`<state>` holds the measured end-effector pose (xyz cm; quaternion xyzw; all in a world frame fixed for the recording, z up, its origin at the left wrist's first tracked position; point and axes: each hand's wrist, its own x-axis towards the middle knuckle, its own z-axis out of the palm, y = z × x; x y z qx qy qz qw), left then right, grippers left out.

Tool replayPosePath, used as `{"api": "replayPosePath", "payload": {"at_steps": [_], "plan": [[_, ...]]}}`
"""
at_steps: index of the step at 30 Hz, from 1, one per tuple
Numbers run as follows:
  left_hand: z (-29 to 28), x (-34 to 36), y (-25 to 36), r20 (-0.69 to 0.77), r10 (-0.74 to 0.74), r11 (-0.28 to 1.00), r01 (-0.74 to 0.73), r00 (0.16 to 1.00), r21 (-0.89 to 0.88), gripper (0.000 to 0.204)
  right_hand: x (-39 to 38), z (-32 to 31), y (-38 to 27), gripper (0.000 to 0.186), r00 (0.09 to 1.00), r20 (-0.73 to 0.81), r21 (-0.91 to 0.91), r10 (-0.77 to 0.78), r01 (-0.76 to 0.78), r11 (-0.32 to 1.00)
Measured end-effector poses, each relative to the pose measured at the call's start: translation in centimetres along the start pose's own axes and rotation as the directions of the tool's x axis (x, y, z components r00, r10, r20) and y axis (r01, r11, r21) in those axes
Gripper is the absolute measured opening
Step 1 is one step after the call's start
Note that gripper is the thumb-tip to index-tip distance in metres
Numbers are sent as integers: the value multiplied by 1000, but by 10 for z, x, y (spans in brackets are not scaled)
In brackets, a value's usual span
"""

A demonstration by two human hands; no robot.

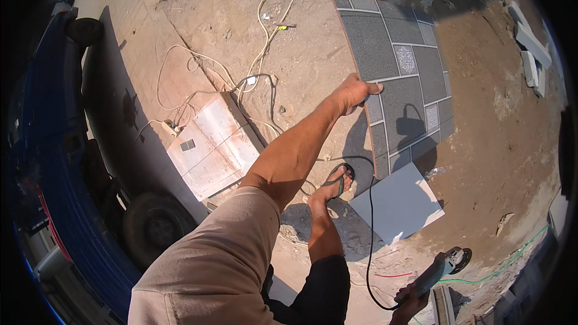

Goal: The person uses an angle grinder to cut a large sheet of grey patterned tiles into smaller rectangular pieces. They position the tile on the ground, guide the grinder along the lines, and separate the cut sections. The person then stacks the cut tiles and moves them to a nearby area.

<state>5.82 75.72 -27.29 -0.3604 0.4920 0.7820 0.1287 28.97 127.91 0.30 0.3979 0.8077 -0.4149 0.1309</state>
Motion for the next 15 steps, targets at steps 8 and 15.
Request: {"api": "replayPosePath", "payload": {"at_steps": [8,15], "plan": [[-11,-173,117,-101,43,999,-41,994,21,35,-6,-48,-42,44,993,29,114,110,-113,987],[-109,-409,82,-396,-185,936,38,899,-351,40,-46,-7,-84,27,977,120,-38,-175,181,983]]}}
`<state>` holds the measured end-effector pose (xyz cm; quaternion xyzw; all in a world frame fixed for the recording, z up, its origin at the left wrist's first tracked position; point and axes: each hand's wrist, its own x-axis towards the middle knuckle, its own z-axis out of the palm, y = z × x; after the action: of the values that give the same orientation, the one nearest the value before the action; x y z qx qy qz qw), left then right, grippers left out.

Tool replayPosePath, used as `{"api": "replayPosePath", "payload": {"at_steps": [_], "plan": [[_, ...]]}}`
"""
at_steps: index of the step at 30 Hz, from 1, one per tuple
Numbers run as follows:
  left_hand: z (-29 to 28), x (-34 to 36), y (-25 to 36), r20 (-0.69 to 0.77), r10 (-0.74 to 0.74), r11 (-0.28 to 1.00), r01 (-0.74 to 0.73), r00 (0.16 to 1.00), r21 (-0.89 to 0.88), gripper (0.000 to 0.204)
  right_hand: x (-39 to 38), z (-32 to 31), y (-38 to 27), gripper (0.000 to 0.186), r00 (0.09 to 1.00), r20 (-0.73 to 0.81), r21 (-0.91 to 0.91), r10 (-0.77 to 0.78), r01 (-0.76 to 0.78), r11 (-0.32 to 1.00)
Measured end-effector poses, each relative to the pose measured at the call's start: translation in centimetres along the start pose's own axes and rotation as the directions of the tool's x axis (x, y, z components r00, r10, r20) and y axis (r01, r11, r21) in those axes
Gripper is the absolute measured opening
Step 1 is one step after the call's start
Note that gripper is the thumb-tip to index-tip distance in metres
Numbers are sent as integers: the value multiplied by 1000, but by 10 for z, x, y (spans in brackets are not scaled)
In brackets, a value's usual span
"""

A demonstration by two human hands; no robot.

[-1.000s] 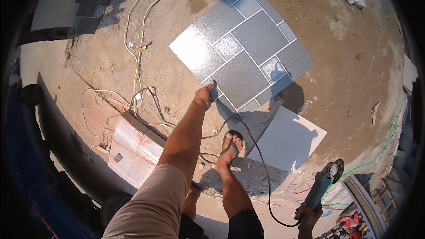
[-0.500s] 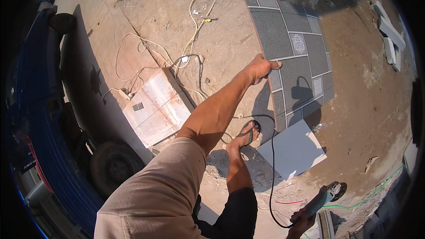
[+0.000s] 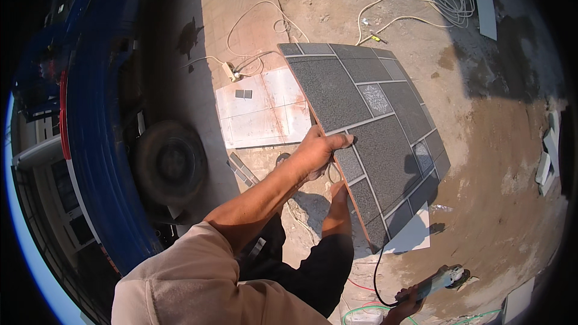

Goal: The person uses an angle grinder to cut a large sheet of grey patterned tiles into smaller rectangular pieces. They position the tile on the ground, guide the grinder along the lines, and separate the cut sections. The person then stacks the cut tiles and moves them to a nearby area.

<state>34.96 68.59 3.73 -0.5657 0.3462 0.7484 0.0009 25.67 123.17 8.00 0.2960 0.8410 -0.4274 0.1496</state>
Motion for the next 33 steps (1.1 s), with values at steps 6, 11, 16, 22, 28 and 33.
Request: {"api": "replayPosePath", "payload": {"at_steps": [6,11,16,22,28,33], "plan": [[-102,-55,-43,-355,107,850,-270,929,-452,38,-16,20,-11,26,990,137,34,-31,26,999],[-196,-20,-72,-470,26,787,-308,882,-535,41,-69,60,-33,28,977,153,-37,-149,156,987],[-252,30,-87,-527,108,697,-443,843,-564,45,-117,92,-35,31,941,171,26,-292,292,956],[-295,75,-136,-544,88,556,-494,835,-668,38,-187,138,-49,32,887,273,22,-372,381,924],[-273,85,-180,-491,34,434,-456,870,-777,36,-203,175,-45,32,822,419,-18,-386,433,901],[-247,130,-240,-377,-92,354,-323,922,-878,25,-192,198,-38,31,748,530,14,-400,463,886]]}}
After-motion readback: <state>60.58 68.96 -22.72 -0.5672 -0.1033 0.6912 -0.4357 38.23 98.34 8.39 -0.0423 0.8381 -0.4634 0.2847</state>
